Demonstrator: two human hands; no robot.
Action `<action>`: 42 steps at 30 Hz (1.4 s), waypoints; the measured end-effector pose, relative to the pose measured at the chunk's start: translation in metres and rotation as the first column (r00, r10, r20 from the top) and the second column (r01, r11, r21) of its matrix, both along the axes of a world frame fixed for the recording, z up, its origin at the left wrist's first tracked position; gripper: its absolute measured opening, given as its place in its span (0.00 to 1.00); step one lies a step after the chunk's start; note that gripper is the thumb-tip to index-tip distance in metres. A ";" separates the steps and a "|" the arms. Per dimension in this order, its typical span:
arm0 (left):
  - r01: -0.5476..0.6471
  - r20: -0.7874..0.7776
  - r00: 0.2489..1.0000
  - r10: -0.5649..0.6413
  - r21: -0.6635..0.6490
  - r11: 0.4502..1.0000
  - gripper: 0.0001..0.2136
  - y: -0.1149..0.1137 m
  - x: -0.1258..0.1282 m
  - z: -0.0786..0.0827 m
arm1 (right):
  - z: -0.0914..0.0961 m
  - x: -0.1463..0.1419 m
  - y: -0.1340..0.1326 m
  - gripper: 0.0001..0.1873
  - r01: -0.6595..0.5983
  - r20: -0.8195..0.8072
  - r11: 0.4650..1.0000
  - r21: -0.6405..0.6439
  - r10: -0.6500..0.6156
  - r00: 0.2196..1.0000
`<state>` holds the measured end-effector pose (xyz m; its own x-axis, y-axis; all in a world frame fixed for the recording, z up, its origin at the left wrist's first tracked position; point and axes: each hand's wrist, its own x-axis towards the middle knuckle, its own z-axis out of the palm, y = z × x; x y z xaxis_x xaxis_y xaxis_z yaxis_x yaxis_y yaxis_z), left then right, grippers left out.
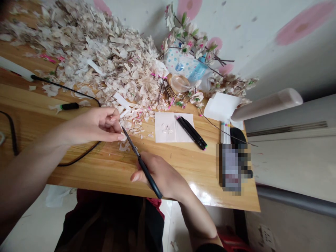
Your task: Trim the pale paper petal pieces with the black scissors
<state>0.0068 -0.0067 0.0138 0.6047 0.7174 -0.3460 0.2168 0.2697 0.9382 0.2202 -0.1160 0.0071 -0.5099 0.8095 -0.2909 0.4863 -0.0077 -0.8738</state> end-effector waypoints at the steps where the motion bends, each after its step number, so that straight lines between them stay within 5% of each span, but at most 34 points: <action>1: 0.003 -0.002 1.000 -0.003 0.000 1.000 0.20 0.000 0.000 0.000 | 0.000 0.000 0.000 0.37 -0.002 0.006 1.000 0.004 0.002 1.000; 42: 0.049 0.044 0.998 -0.048 -0.013 0.999 0.19 0.001 -0.004 0.002 | -0.001 -0.007 -0.001 0.36 0.085 -0.042 0.994 -0.063 -0.087 0.995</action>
<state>0.0031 -0.0061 0.0159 0.6536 0.6818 -0.3286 0.1889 0.2735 0.9431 0.2128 -0.1170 0.0061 -0.4530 0.8322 -0.3198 0.4416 -0.1022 -0.8914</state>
